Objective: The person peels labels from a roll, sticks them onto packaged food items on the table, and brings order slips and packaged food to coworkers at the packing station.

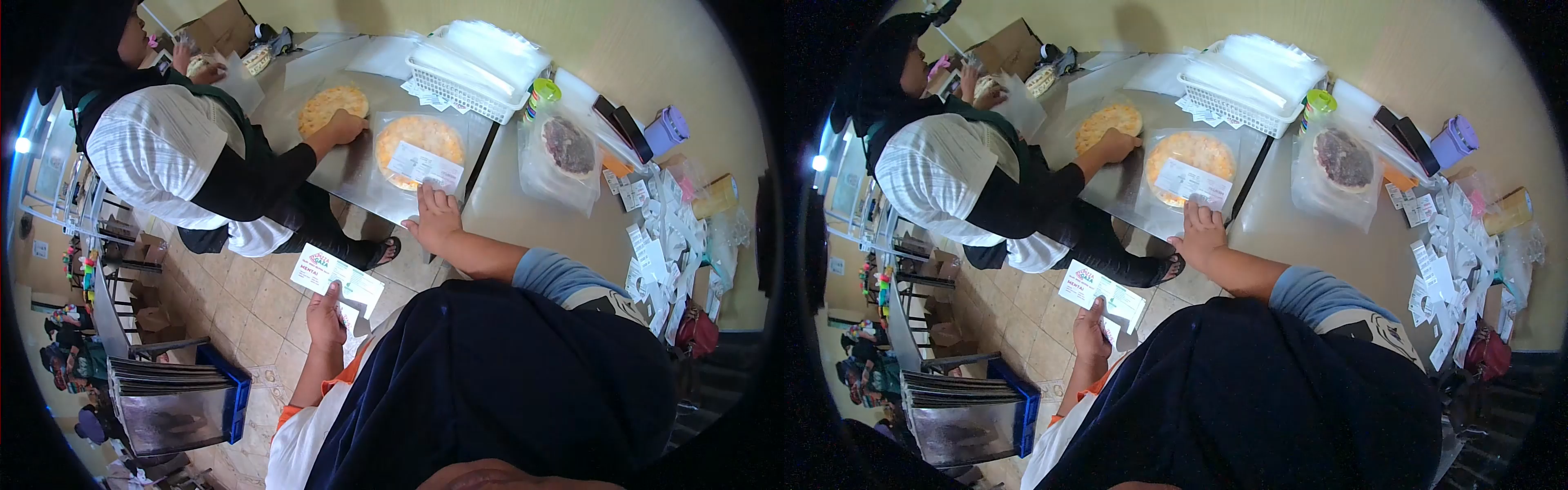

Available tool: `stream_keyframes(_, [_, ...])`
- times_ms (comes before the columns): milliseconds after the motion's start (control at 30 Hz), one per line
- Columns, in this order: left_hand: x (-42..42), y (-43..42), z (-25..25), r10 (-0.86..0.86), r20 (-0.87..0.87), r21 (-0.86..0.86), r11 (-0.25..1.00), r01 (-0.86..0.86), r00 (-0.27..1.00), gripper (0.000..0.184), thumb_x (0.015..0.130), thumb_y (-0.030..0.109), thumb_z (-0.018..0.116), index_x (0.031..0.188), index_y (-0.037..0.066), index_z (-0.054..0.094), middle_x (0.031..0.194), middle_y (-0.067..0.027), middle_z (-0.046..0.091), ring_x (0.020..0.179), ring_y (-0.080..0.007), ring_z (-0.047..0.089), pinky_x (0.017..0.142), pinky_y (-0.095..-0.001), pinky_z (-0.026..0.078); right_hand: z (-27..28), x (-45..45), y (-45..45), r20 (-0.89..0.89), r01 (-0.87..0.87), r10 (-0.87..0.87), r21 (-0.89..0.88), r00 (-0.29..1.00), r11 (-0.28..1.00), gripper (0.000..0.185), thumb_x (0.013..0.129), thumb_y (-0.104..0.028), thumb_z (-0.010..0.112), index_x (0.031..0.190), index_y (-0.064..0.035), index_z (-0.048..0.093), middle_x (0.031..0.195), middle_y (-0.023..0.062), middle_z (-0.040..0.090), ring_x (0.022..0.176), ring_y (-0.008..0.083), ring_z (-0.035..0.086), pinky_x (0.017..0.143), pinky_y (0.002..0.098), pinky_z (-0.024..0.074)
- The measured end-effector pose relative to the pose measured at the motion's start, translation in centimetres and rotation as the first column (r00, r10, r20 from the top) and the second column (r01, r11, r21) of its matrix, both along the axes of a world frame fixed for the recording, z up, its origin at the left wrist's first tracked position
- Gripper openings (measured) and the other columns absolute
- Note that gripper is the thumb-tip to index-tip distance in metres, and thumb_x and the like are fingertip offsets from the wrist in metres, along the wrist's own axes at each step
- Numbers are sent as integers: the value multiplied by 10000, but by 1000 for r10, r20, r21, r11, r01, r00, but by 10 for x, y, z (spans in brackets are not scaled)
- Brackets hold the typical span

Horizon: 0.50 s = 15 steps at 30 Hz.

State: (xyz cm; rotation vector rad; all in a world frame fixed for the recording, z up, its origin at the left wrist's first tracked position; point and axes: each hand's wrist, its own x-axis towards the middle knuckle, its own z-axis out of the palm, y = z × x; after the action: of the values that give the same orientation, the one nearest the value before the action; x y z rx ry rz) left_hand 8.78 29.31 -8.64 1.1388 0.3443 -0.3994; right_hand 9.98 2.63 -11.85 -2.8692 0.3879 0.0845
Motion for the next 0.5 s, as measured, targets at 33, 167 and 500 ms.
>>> stream_keyframes(33, [0, -1, 1, -2, 6, 4, 1000, 2, 1000, 231, 862, 65, 565, 1069, -36, 554, 1002, -114, 629, 880, -192, 614, 780, -289, 477, 0, 3, -2, 22, 23, -24, 22, 999, 999, 791, 829, -504, 479, 1364, 38, 267, 1443, 160, 210, 1236, 305, 269, 1039, 448, 181])
stream_keyframes(167, [2, -5, -3, -49, 46, 22, 999, 48, 998, 251, 884, 93, 530, 1106, -25, 530, 1028, -110, 614, 909, -201, 596, 807, -311, 464, -8, 10, -11, 167, 62, -69, 50, 984, 997, 764, 841, -480, 481, 1342, 64, 290, 1466, 157, 142, 1292, 321, 205, 1068, 428, 162])
stream_keyframes(500, [3, -6, -4, -79, 28, -31, 996, 80, 996, 238, 861, 74, 568, 1071, -35, 549, 1013, -119, 624, 899, -196, 613, 795, -300, 480, 2, 44, -25, 102, 139, -135, -29, 986, 990, 866, 857, -530, 439, 1402, 43, 87, 1496, 140, 17, 1363, 329, 91, 1110, 415, 57])
